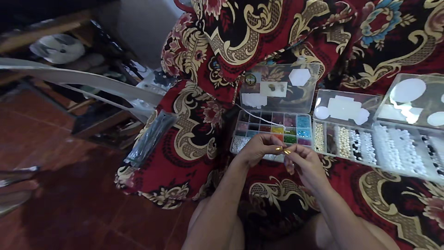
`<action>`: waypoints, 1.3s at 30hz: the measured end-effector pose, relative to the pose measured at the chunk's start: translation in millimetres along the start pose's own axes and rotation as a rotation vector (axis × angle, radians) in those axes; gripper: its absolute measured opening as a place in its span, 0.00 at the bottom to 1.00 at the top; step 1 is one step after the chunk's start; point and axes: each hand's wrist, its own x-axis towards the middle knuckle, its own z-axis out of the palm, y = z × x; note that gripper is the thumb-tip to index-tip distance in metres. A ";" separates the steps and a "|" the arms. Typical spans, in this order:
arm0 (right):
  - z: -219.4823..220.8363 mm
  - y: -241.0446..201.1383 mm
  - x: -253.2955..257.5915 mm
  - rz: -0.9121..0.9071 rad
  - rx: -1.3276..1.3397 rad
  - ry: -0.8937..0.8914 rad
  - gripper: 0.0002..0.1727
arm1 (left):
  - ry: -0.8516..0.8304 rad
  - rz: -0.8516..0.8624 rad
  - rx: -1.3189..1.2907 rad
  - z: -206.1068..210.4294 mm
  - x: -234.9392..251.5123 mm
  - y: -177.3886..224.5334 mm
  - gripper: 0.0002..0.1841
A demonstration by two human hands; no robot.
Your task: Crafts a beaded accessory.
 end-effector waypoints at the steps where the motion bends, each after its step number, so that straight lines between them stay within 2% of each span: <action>1: 0.8 -0.7 -0.2 0.001 -0.011 0.008 0.10 | 0.007 0.001 0.006 -0.1 0.2 0.3 0.10; 12: 2.4 -2.4 0.6 0.026 -0.117 0.043 0.07 | 0.026 0.010 0.054 -3.5 1.1 -0.3 0.08; 39: 1.6 -4.2 0.3 0.103 -0.077 0.035 0.10 | 0.032 0.043 0.159 -7.0 -6.3 8.1 0.07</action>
